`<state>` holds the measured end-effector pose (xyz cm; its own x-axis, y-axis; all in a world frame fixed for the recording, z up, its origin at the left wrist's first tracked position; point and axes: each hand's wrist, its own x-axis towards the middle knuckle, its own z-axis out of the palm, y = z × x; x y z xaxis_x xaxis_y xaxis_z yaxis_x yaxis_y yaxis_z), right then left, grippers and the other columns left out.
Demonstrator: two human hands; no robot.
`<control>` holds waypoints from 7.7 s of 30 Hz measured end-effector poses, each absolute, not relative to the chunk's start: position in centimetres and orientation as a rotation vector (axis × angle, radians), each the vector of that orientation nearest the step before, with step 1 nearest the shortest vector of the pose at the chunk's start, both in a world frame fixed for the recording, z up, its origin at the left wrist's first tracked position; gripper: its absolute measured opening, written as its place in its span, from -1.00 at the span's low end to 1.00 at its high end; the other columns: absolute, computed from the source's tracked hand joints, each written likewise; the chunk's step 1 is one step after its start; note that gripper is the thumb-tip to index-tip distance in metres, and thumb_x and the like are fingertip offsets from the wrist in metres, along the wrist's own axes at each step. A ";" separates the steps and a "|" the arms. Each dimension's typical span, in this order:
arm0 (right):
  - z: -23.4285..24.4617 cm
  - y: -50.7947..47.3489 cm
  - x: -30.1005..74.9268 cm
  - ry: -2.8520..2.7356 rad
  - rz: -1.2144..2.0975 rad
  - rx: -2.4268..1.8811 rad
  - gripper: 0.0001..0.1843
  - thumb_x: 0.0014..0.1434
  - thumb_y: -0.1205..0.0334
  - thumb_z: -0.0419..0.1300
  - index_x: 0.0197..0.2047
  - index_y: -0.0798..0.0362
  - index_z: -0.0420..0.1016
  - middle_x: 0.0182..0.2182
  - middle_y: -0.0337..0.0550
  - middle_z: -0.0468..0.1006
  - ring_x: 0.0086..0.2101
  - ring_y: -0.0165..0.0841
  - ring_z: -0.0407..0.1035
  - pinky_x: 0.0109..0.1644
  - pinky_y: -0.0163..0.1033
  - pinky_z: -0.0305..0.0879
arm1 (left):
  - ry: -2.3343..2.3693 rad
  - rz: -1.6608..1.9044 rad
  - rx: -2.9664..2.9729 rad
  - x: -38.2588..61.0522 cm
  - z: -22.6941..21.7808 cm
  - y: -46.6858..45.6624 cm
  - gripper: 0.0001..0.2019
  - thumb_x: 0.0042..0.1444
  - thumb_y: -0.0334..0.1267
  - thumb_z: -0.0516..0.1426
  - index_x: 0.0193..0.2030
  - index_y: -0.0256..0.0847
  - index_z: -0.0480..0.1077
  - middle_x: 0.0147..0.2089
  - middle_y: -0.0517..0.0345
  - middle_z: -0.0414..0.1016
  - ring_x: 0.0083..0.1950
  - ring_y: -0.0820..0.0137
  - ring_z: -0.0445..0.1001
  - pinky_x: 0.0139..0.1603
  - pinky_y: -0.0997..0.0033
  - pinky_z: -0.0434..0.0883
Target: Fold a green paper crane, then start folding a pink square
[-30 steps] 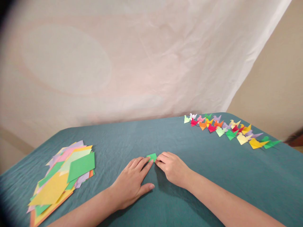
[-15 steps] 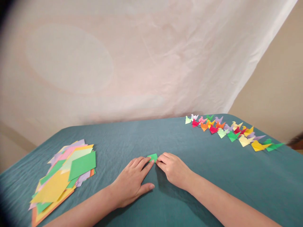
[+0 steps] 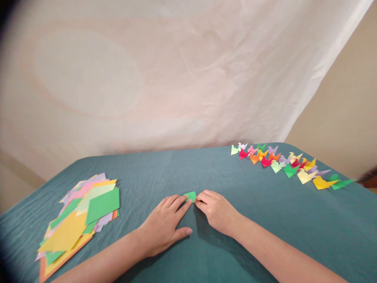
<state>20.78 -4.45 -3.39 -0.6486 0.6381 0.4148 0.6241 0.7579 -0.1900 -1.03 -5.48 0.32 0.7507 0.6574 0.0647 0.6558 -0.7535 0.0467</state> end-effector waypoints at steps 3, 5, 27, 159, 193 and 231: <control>-3.4 -4.2 21.1 -2.393 0.186 -0.953 -0.63 0.17 0.50 -0.07 -0.09 0.09 0.47 -0.21 -0.07 0.50 -0.19 -0.33 0.34 -0.09 -0.19 0.33 | 1.093 0.114 2.918 -1.0 0.4 -5.5 -0.40 0.19 0.16 -0.21 0.25 -0.16 0.05 0.23 0.00 0.14 0.18 0.16 0.13 0.16 0.14 0.09; -3.4 -4.0 21.4 -2.315 0.261 -0.957 -0.58 0.14 0.54 -0.09 -0.10 0.06 0.48 -0.21 -0.10 0.50 -0.21 -0.36 0.36 -0.09 -0.22 0.33 | 1.092 0.103 2.915 -0.9 0.5 -5.5 -0.39 0.19 0.17 -0.22 0.25 -0.17 0.05 0.23 -0.01 0.14 0.18 0.16 0.14 0.15 0.13 0.10; -3.4 -4.4 21.1 -2.578 -0.135 -0.954 -0.71 0.24 0.37 -0.03 -0.07 0.09 0.45 -0.23 -0.03 0.47 -0.20 -0.31 0.30 -0.13 -0.20 0.31 | 1.099 0.149 2.971 -0.9 0.0 -5.4 -0.39 0.18 0.17 -0.20 0.23 -0.19 0.08 0.19 -0.01 0.18 0.14 0.15 0.16 0.11 0.15 0.11; -1.7 -4.4 20.2 -2.710 -0.066 -1.055 -0.69 0.23 0.38 0.00 0.01 0.11 0.40 -0.15 -0.02 0.44 -0.12 -0.27 0.26 -0.04 -0.16 0.26 | 1.228 0.266 2.984 -0.6 0.0 -4.2 -0.49 0.14 0.07 0.01 0.13 -0.21 0.23 0.12 -0.06 0.30 0.25 0.09 0.09 0.20 0.04 0.06; -0.9 0.3 17.5 -2.239 0.779 -1.361 -0.73 -0.08 0.26 0.25 -0.23 0.09 0.47 -0.46 -0.24 0.46 -0.45 -0.41 0.31 -0.41 -0.36 0.17 | 1.040 0.774 2.496 -1.8 -1.2 -2.5 -0.60 0.10 -0.37 0.07 0.10 -0.19 0.17 0.07 0.02 0.25 0.11 0.33 0.23 0.17 0.24 0.23; -3.1 -3.9 16.7 -1.344 1.454 -1.263 -0.63 -0.05 0.26 0.12 -0.12 0.17 0.39 -0.42 -0.14 0.49 -0.40 -0.33 0.42 -0.60 -0.35 0.35 | 1.034 0.714 2.597 -2.1 -2.0 -2.2 -0.80 0.16 -0.34 0.04 -0.11 -0.15 0.41 -0.13 0.14 0.49 -0.09 0.36 0.42 -0.04 0.33 0.33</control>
<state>16.74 -3.94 -3.07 -0.2095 0.9648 -0.1588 0.0824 -0.1445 -0.9861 -2.06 -2.16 -1.96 0.6271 0.6972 0.3472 0.5717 -0.7148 0.4027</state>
